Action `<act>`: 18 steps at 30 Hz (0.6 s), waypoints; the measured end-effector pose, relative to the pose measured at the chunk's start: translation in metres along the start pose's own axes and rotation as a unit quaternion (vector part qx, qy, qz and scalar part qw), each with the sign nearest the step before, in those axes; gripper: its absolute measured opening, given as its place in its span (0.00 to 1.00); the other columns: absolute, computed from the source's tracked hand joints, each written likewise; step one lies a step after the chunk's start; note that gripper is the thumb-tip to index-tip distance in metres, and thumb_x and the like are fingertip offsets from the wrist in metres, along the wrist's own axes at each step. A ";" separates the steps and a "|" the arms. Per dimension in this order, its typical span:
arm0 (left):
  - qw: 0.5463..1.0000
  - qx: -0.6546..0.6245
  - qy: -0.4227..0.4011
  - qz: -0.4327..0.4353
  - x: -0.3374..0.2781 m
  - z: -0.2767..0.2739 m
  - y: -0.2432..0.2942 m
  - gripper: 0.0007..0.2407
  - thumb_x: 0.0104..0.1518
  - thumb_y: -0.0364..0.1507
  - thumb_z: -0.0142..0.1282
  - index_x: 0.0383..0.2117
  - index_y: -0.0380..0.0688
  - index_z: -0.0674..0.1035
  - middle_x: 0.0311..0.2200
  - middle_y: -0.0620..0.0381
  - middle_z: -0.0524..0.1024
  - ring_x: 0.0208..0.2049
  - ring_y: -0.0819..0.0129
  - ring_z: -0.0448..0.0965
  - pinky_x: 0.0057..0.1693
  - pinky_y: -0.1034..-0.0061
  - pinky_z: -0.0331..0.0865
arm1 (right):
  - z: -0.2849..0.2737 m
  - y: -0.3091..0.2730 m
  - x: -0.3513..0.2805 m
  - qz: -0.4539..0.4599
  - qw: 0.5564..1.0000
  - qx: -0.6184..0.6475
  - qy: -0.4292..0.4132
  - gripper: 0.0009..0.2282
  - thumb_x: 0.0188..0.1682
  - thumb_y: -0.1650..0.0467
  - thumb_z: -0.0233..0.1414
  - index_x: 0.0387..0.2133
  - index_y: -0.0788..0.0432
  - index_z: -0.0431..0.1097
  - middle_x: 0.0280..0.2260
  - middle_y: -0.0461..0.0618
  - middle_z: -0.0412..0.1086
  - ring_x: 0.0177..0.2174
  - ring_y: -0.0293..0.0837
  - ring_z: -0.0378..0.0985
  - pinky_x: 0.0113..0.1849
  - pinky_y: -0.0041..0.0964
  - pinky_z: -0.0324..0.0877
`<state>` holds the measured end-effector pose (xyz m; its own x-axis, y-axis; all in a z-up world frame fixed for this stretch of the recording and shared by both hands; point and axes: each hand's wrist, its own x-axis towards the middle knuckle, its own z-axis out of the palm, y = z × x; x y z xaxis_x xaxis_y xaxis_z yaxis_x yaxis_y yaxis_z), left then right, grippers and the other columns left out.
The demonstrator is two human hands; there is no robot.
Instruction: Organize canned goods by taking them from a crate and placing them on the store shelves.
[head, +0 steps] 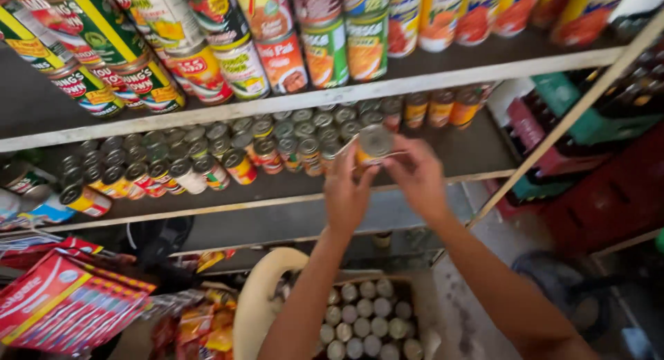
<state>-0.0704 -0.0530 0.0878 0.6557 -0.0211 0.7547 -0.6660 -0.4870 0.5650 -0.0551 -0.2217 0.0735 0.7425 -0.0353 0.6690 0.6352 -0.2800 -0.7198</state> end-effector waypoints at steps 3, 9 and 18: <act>0.999 0.018 -0.009 -0.047 -0.022 -0.029 -0.051 0.24 0.59 0.30 0.63 0.62 0.38 0.71 0.55 0.42 0.75 0.55 0.50 0.76 0.57 0.66 0.73 | 0.067 0.040 -0.017 0.068 0.997 0.011 -0.037 0.20 0.50 0.76 0.59 0.57 0.61 0.69 0.41 0.49 0.73 0.41 0.37 0.77 0.42 0.31 0.74; 0.995 0.034 0.024 -0.094 -0.049 -0.045 -0.143 0.25 0.58 0.24 0.64 0.61 0.33 0.69 0.50 0.42 0.75 0.50 0.54 0.78 0.54 0.67 0.72 | 0.146 0.050 -0.028 0.102 0.988 0.090 -0.070 0.22 0.48 0.80 0.54 0.58 0.61 0.66 0.46 0.52 0.74 0.45 0.39 0.80 0.43 0.33 0.75; 0.985 -0.094 0.025 -0.146 -0.067 -0.044 -0.176 0.23 0.60 0.19 0.57 0.63 0.32 0.66 0.56 0.43 0.73 0.56 0.58 0.77 0.58 0.68 0.72 | 0.164 0.058 -0.036 0.113 0.985 0.060 -0.113 0.22 0.48 0.80 0.51 0.58 0.62 0.66 0.47 0.54 0.74 0.46 0.42 0.80 0.43 0.34 0.75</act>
<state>-0.0131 0.0728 -0.0472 0.8132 0.1412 0.5645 -0.5097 -0.2953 0.8081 -0.0103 -0.0791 -0.0230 0.8879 0.1336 0.4401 0.4582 -0.1740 -0.8716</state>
